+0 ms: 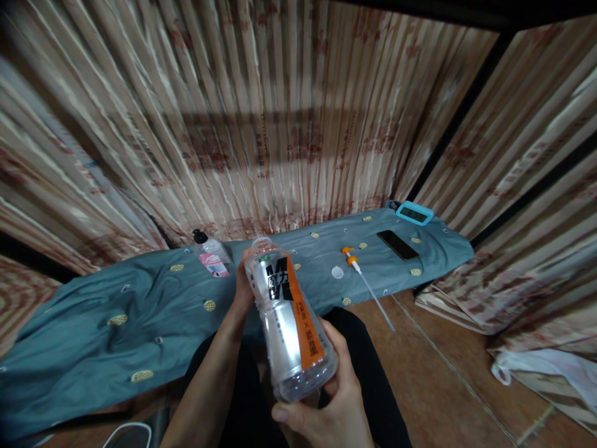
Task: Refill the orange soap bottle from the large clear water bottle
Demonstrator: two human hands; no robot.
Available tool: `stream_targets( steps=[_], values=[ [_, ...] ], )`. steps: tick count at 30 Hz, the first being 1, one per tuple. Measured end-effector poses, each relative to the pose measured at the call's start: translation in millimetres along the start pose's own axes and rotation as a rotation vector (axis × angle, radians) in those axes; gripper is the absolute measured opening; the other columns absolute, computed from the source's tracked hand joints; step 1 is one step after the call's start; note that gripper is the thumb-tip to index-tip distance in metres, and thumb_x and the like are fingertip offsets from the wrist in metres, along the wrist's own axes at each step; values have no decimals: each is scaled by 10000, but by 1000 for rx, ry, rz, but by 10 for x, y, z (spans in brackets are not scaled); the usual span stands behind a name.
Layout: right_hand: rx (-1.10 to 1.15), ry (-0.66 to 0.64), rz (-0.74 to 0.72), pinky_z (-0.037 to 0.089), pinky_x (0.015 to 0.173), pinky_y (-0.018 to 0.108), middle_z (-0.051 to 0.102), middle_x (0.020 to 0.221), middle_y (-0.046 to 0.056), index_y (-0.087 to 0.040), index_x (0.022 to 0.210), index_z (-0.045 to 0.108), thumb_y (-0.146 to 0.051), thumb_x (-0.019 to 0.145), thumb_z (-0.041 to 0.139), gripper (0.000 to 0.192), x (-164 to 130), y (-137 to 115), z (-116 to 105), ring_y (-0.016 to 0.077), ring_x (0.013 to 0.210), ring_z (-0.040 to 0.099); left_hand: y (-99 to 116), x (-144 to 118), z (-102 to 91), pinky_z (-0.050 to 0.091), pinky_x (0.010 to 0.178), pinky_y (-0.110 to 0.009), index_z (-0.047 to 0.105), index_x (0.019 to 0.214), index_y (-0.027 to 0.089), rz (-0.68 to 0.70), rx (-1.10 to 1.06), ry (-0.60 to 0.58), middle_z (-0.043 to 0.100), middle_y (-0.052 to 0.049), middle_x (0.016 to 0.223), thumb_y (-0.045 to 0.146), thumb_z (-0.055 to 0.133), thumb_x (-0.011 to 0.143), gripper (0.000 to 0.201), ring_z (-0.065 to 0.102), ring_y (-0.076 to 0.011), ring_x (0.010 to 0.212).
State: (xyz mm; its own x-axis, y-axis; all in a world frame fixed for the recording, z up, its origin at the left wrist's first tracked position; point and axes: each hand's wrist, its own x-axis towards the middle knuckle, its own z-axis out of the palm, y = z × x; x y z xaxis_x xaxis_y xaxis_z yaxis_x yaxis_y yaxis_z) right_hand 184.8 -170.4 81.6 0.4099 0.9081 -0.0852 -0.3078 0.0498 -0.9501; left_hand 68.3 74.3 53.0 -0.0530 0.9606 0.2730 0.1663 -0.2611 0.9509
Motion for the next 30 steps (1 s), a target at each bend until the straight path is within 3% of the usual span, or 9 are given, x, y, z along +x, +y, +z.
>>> stream_targets(
  steps=[8, 17, 30],
  values=[
    [-22, 16, -25, 649, 893, 286, 785, 1280, 54, -298, 1355, 639, -360, 447, 1079, 1010, 2, -11, 11, 308, 1148, 775, -47, 0, -1, 566, 960, -423, 659, 1094, 200, 45, -11, -13, 768, -85, 1029, 366, 714, 780, 359, 731, -283, 1043],
    [-13, 14, -8, 653, 885, 277, 791, 1271, 41, -315, 1360, 625, -365, 439, 1081, 1028, -1, 9, -11, 297, 1134, 784, -77, 7, -3, 566, 970, -428, 656, 1121, 218, 8, -18, -16, 768, -86, 1062, 353, 714, 782, 369, 731, -289, 1027],
    [-48, -27, -25, 633, 978, 328, 775, 1325, 92, -282, 1400, 554, -452, 467, 1065, 1078, 31, 40, -40, 329, 1217, 755, -136, 25, 0, 557, 994, -430, 649, 1108, 213, 62, -2, 1, 761, -100, 1135, 340, 678, 806, 329, 717, -280, 1065]
  ],
)
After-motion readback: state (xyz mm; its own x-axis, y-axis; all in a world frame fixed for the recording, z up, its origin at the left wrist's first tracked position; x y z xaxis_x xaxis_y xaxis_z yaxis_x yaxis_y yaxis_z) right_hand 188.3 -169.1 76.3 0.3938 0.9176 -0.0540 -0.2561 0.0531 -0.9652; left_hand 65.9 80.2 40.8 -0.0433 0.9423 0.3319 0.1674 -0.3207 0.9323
